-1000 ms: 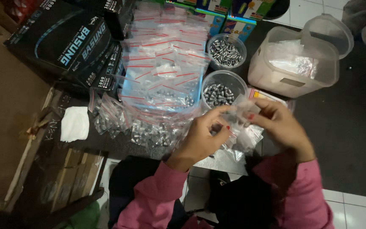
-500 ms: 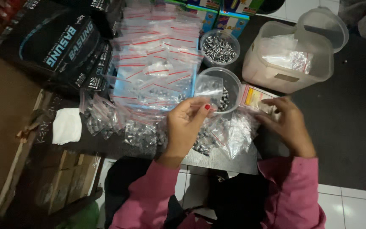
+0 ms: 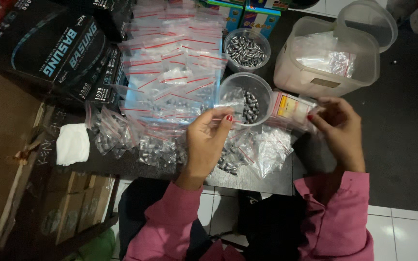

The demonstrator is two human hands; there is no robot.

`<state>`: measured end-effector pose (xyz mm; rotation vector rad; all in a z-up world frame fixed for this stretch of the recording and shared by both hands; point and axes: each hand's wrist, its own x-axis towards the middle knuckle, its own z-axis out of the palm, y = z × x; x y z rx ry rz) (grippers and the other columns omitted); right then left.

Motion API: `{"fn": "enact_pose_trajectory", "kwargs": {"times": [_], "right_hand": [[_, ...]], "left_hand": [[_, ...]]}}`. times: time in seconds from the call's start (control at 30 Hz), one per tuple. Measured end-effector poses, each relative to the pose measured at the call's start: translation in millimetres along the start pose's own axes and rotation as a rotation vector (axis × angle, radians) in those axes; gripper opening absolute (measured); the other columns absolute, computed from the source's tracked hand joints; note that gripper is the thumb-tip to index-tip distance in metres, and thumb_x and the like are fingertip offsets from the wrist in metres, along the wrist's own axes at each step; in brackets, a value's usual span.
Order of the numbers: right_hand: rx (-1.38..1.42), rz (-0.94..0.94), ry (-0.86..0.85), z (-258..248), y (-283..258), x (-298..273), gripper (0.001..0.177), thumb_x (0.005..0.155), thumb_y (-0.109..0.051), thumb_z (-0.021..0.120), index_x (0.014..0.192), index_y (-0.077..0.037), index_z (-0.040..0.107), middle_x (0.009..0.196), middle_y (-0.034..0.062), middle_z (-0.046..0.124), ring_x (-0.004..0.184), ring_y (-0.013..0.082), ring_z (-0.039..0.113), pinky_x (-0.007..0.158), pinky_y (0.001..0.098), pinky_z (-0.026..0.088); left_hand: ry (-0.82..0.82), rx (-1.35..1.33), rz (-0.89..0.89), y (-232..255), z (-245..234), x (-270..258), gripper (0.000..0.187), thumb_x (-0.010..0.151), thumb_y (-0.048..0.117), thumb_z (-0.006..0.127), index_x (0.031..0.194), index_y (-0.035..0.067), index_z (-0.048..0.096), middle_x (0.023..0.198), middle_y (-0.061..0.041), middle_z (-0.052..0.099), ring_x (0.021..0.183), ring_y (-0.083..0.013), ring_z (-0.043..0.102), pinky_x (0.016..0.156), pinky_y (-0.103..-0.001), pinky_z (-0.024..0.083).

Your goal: The person repeatedly scoops small metallic cylindrical objects from a clear plastic container into small zip-lock bags, seals each bag, and places it on a growing stack. The workspace includes boxes of fishing line and additional empty bags.

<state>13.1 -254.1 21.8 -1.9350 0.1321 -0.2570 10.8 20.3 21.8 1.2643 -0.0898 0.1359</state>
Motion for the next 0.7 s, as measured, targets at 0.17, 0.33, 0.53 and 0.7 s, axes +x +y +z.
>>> {"fn": "enact_pose_trajectory", "kwargs": {"times": [0.17,0.33,0.53,0.7], "right_hand": [[0.105,-0.042,0.038,-2.8,3.7,-0.5,0.026,0.082,0.006,0.065,0.103,-0.006,0.057,0.094,0.0023,0.06,0.084,0.0071,0.057,0.078,0.0188,0.049],[0.079,-0.087,0.104,-3.2,0.4,-0.7,0.021,0.085,0.007,0.062,0.104,-0.002,0.061,0.1,0.0082,0.063,0.087,0.0118,0.06,0.081,0.0193,0.051],[-0.037,-0.172,0.125,-11.2,7.4,0.9,0.028,0.086,0.012,0.05,0.107,-0.001,0.063,0.106,0.0098,0.062,0.081,0.0111,0.056,0.074,0.0185,0.046],[-0.694,-0.278,0.005,-6.7,7.9,1.4,0.026,0.078,-0.006,0.052,0.096,-0.015,0.068,0.118,0.0127,0.053,0.112,0.0307,0.047,0.096,0.0435,0.033]], "left_hand": [[0.006,0.019,-0.041,2.1,0.8,0.4,0.013,0.085,0.008,0.06,0.096,0.003,0.065,0.089,-0.006,0.068,0.074,-0.0109,0.064,0.071,-0.02,0.052],[-0.001,0.021,-0.02,2.6,0.2,0.1,0.012,0.085,0.005,0.059,0.095,0.003,0.065,0.089,-0.006,0.068,0.076,-0.0114,0.063,0.07,-0.02,0.052],[0.01,0.015,-0.045,2.9,0.8,0.1,0.011,0.084,0.007,0.061,0.094,0.004,0.066,0.087,-0.004,0.068,0.074,-0.0092,0.062,0.07,-0.019,0.05],[0.0,0.017,-0.044,3.5,0.5,0.4,0.012,0.084,0.007,0.06,0.094,0.004,0.065,0.089,-0.005,0.067,0.074,-0.0107,0.062,0.071,-0.02,0.052]]}}
